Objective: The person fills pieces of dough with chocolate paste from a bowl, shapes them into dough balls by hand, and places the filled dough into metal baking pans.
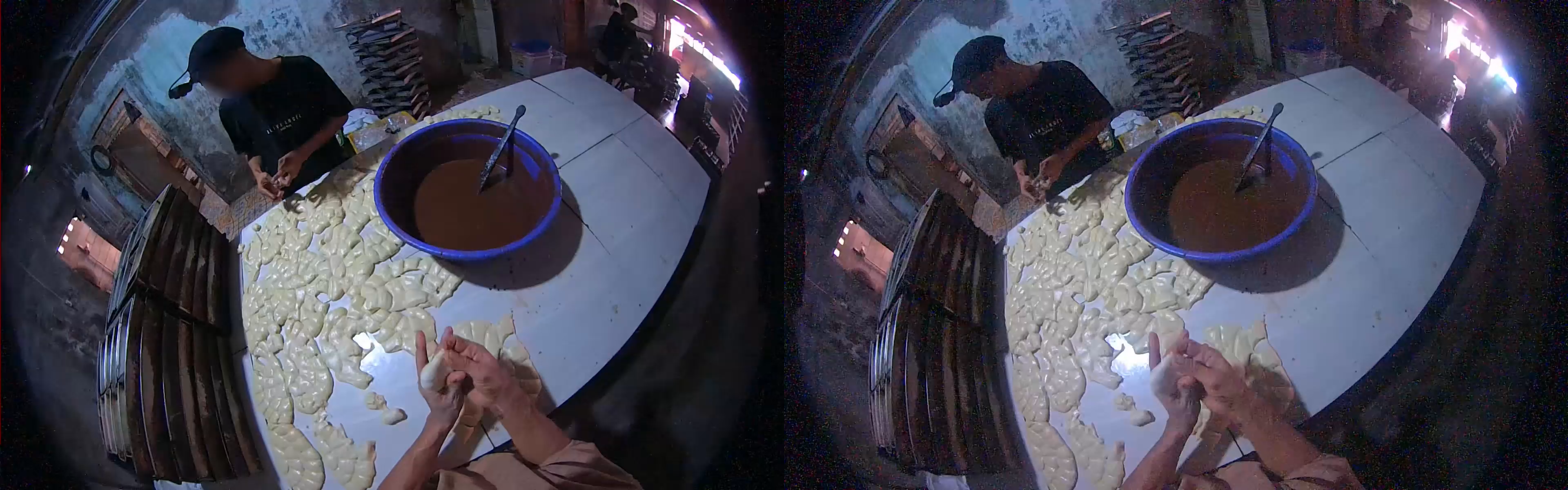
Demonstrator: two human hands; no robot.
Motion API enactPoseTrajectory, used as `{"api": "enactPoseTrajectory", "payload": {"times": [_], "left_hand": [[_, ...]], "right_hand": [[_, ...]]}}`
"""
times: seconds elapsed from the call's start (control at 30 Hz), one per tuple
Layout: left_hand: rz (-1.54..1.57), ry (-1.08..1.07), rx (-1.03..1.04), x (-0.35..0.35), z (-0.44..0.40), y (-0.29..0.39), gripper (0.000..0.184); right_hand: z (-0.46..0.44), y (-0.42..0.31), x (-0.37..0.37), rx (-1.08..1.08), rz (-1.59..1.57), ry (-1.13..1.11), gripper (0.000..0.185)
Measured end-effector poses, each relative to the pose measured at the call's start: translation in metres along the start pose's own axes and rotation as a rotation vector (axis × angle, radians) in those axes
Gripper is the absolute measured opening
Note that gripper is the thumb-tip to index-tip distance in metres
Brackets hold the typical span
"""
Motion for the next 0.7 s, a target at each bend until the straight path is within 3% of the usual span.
{"api": "enactPoseTrajectory", "payload": {"times": [0.03,0.07,0.17,0.27,0.37,0.47,0.57,0.7], "left_hand": [[-0.018,-0.007,-0.019,0.003,-0.003,-0.003,0.099],[0.045,-0.097,-0.203,0.002,0.004,-0.021,0.098],[0.037,-0.149,-0.4,-0.008,0.007,-0.001,0.081],[-0.128,-0.114,-0.544,-0.052,0.02,-0.002,0.057],[-0.197,0.025,-0.581,-0.083,0.031,0.011,0.042],[-0.175,0.083,-0.578,-0.095,0.044,0.014,0.039],[-0.225,0.05,-0.666,-0.097,0.054,0.018,0.038],[-0.239,0.004,-0.698,-0.097,0.058,0.016,0.038]], "right_hand": [[-0.007,-0.011,0.0,0.023,0.023,-0.027,0.023],[-0.015,-0.029,0.004,-0.02,0.133,-0.094,0.027],[-0.064,-0.116,-0.014,-0.373,0.705,0.023,0.022],[-0.114,-0.191,-0.027,-0.247,1.28,0.204,0.019],[-0.157,-0.212,-0.058,0.061,1.825,0.258,0.027],[-0.194,-0.19,-0.114,0.473,2.309,-0.018,0.028],[-0.189,-0.185,-0.119,0.481,2.161,-0.172,0.029],[-0.168,-0.19,-0.063,0.384,2.195,-0.063,0.032]]}}
Point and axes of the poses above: each hand's wrist, its own z-axis away from the middle knuckle, its own x-axis out of the palm, y = z × x, the point moved 5 cm from there along -z, towards the middle knuckle, and after that the axes turned 4 degrees about -y, right-handed, at the moved point
